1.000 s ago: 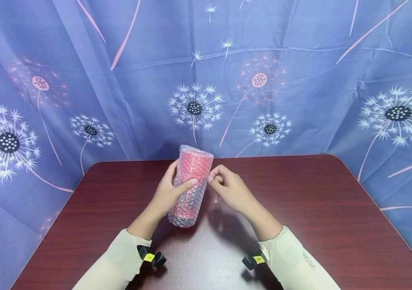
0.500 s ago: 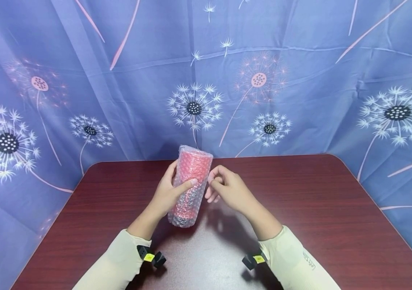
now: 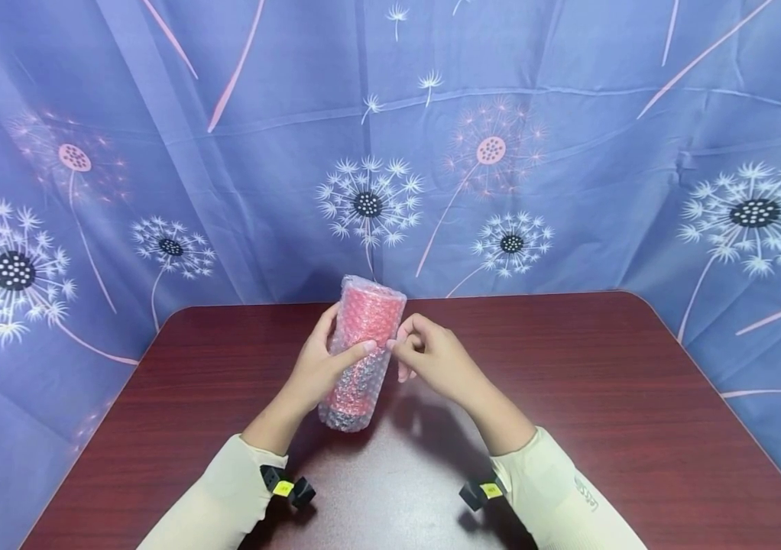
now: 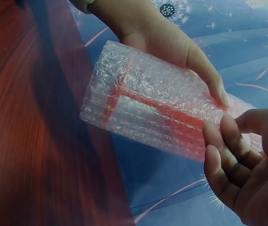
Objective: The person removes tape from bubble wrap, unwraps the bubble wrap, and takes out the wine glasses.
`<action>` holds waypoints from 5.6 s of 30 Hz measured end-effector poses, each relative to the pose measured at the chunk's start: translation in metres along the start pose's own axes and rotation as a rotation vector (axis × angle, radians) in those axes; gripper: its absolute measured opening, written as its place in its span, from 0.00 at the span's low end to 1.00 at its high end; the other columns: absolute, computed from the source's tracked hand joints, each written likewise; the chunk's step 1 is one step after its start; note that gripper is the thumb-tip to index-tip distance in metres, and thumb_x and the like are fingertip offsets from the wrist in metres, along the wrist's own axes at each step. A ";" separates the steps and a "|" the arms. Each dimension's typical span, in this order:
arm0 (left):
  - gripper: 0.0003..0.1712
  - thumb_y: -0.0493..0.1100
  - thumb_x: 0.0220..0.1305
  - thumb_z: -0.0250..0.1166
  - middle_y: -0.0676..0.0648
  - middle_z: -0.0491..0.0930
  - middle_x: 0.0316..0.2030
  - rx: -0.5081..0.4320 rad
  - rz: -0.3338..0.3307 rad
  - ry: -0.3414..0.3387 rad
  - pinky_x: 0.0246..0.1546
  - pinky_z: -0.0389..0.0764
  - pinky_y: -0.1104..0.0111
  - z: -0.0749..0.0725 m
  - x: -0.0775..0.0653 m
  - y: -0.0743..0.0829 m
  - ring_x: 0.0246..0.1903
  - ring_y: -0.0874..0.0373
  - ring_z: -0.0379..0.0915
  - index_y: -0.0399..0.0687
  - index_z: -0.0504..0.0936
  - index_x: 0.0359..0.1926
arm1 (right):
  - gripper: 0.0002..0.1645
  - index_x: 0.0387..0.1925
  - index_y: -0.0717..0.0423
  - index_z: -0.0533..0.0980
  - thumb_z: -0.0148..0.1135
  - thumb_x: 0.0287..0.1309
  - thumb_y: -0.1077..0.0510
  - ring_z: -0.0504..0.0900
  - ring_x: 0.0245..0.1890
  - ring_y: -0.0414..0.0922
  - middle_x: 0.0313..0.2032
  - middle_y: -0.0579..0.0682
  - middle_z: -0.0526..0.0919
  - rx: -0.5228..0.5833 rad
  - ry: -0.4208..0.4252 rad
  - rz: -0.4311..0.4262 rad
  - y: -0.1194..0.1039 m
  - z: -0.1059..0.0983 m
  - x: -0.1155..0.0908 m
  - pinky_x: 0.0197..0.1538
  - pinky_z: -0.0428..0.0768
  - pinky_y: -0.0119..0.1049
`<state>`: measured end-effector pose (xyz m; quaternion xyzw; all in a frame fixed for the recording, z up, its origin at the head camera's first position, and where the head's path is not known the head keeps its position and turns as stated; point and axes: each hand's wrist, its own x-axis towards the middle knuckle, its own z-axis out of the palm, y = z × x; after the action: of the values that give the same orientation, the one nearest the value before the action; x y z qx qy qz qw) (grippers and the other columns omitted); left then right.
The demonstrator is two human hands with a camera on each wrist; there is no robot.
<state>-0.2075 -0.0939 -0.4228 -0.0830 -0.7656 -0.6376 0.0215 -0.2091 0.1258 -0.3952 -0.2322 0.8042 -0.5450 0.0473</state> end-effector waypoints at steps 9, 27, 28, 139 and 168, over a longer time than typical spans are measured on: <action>0.50 0.57 0.55 0.76 0.49 0.74 0.64 0.020 0.005 0.013 0.50 0.84 0.56 0.000 0.001 -0.002 0.55 0.50 0.78 0.69 0.59 0.75 | 0.10 0.43 0.63 0.71 0.55 0.73 0.58 0.87 0.26 0.50 0.25 0.57 0.84 0.055 -0.004 0.035 -0.002 0.001 0.000 0.34 0.87 0.43; 0.52 0.58 0.53 0.77 0.51 0.72 0.65 0.074 0.024 0.062 0.56 0.80 0.54 0.003 0.000 -0.002 0.58 0.51 0.76 0.67 0.59 0.75 | 0.08 0.48 0.62 0.71 0.48 0.76 0.61 0.88 0.30 0.60 0.32 0.62 0.86 0.066 -0.022 0.040 -0.008 0.004 -0.003 0.37 0.87 0.42; 0.53 0.58 0.53 0.77 0.51 0.72 0.66 0.084 0.024 0.067 0.57 0.80 0.53 0.003 0.000 -0.001 0.59 0.51 0.75 0.67 0.58 0.75 | 0.08 0.48 0.61 0.71 0.47 0.76 0.61 0.87 0.31 0.61 0.32 0.64 0.86 0.067 -0.025 0.040 -0.008 0.004 -0.003 0.37 0.87 0.42; 0.56 0.52 0.53 0.76 0.44 0.72 0.65 -0.008 -0.006 0.057 0.53 0.83 0.53 0.002 0.000 0.000 0.57 0.46 0.77 0.68 0.51 0.76 | 0.07 0.43 0.63 0.71 0.50 0.73 0.62 0.86 0.25 0.49 0.24 0.57 0.83 0.077 0.002 0.017 -0.004 -0.001 0.000 0.35 0.86 0.47; 0.58 0.54 0.51 0.78 0.46 0.72 0.65 0.067 0.020 0.096 0.56 0.80 0.52 0.004 0.001 0.000 0.57 0.48 0.76 0.66 0.52 0.77 | 0.11 0.49 0.65 0.67 0.45 0.78 0.58 0.88 0.32 0.52 0.37 0.60 0.88 0.073 -0.035 0.048 -0.006 0.002 -0.001 0.36 0.84 0.40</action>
<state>-0.2079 -0.0901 -0.4234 -0.0592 -0.7837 -0.6147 0.0673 -0.2059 0.1225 -0.3910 -0.2202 0.7883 -0.5686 0.0828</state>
